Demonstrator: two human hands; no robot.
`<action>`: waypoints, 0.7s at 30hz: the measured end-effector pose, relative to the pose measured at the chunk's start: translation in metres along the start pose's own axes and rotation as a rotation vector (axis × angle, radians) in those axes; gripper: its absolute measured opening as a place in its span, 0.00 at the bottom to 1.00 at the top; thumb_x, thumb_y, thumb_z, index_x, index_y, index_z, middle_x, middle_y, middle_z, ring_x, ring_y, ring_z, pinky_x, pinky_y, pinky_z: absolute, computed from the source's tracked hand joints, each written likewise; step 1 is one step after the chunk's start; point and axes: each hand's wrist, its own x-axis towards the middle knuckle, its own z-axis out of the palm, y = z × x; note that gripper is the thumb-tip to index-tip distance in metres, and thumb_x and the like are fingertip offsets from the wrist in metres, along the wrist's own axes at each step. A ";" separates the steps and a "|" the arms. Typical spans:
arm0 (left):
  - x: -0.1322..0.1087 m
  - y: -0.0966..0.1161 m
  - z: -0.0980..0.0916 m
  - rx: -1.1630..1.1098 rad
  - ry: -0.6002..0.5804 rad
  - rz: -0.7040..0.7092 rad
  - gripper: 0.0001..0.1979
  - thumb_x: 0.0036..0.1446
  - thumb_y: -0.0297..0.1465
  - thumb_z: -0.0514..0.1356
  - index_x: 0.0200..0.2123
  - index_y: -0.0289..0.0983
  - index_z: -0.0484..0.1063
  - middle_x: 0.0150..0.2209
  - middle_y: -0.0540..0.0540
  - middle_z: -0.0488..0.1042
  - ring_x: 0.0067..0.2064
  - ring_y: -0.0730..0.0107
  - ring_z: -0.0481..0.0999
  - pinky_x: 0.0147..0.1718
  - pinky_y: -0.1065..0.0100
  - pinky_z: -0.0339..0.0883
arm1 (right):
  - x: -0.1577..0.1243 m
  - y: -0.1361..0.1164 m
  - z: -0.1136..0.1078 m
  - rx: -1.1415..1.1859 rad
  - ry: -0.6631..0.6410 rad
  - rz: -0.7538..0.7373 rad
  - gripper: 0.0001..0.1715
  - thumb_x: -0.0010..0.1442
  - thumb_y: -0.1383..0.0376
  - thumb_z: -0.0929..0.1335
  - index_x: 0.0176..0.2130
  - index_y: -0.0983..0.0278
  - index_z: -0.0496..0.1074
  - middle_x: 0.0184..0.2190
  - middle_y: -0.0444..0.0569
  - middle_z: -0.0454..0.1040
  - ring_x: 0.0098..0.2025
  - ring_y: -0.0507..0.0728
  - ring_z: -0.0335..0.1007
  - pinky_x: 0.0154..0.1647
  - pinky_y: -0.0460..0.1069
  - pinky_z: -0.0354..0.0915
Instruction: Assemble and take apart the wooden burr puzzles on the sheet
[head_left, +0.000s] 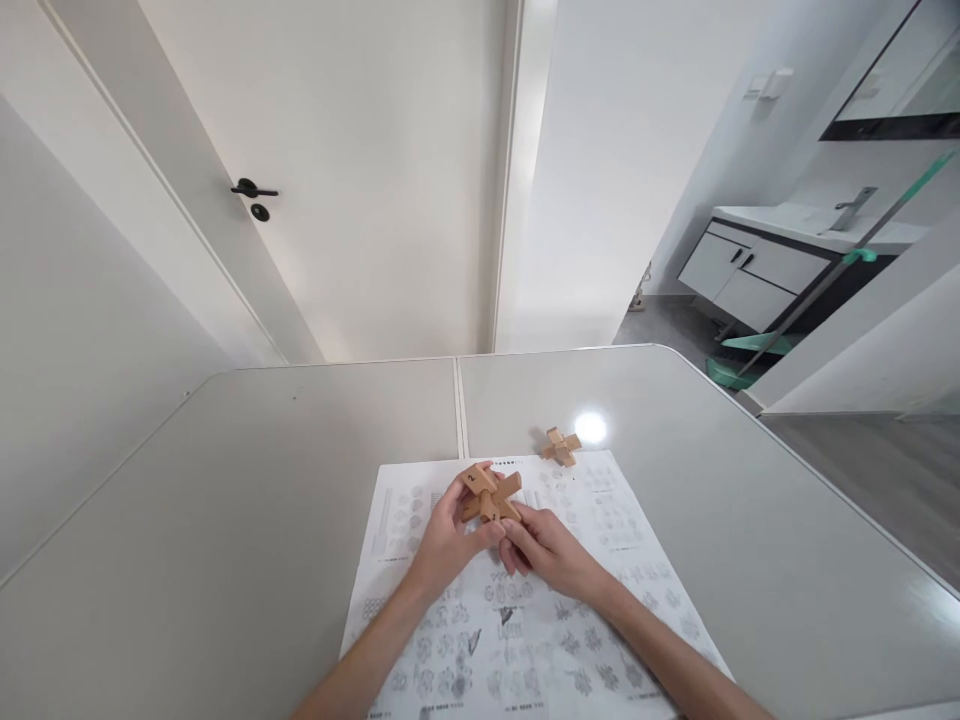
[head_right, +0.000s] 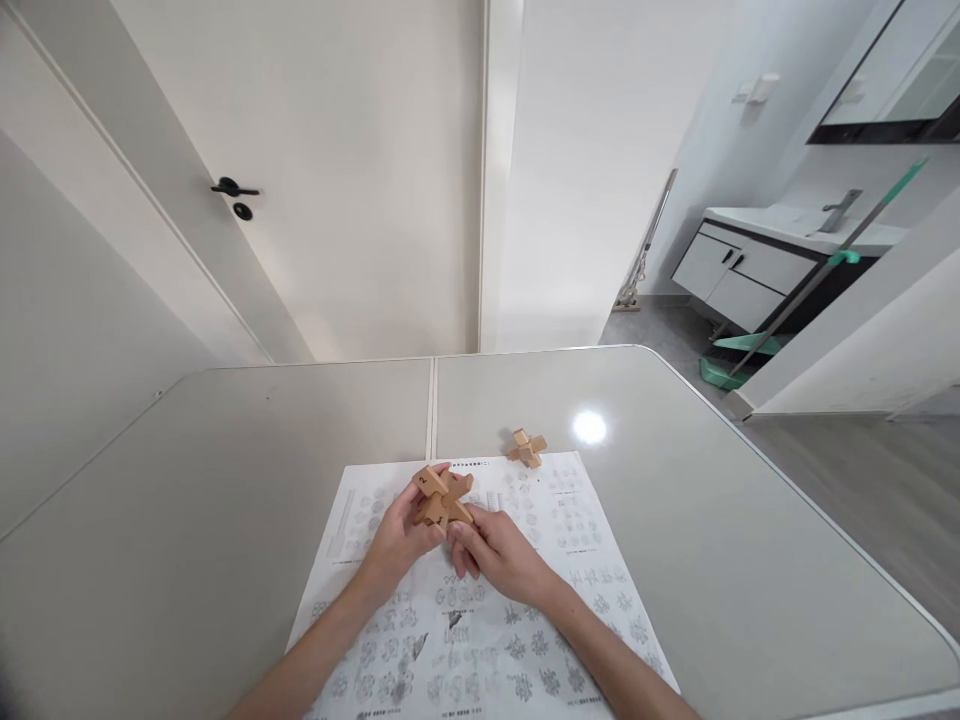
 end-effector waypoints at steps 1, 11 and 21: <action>0.000 0.000 0.000 0.004 0.006 -0.008 0.42 0.48 0.48 0.75 0.62 0.41 0.65 0.61 0.36 0.71 0.62 0.42 0.70 0.61 0.50 0.65 | 0.000 0.001 0.000 -0.022 0.006 -0.001 0.24 0.75 0.49 0.58 0.33 0.60 0.64 0.20 0.41 0.72 0.21 0.52 0.60 0.29 0.48 0.61; 0.001 0.006 0.003 0.100 -0.019 -0.065 0.41 0.48 0.45 0.74 0.62 0.39 0.65 0.60 0.36 0.74 0.63 0.44 0.70 0.62 0.48 0.63 | -0.001 -0.002 0.001 -0.112 0.046 -0.008 0.27 0.74 0.51 0.59 0.27 0.60 0.63 0.18 0.41 0.70 0.20 0.52 0.60 0.28 0.47 0.59; -0.002 -0.001 0.004 0.118 0.039 0.012 0.34 0.51 0.39 0.73 0.59 0.40 0.68 0.58 0.39 0.76 0.61 0.47 0.73 0.61 0.50 0.66 | -0.001 0.003 0.001 -0.071 0.042 -0.010 0.28 0.75 0.49 0.59 0.27 0.60 0.64 0.19 0.41 0.69 0.21 0.52 0.60 0.28 0.47 0.60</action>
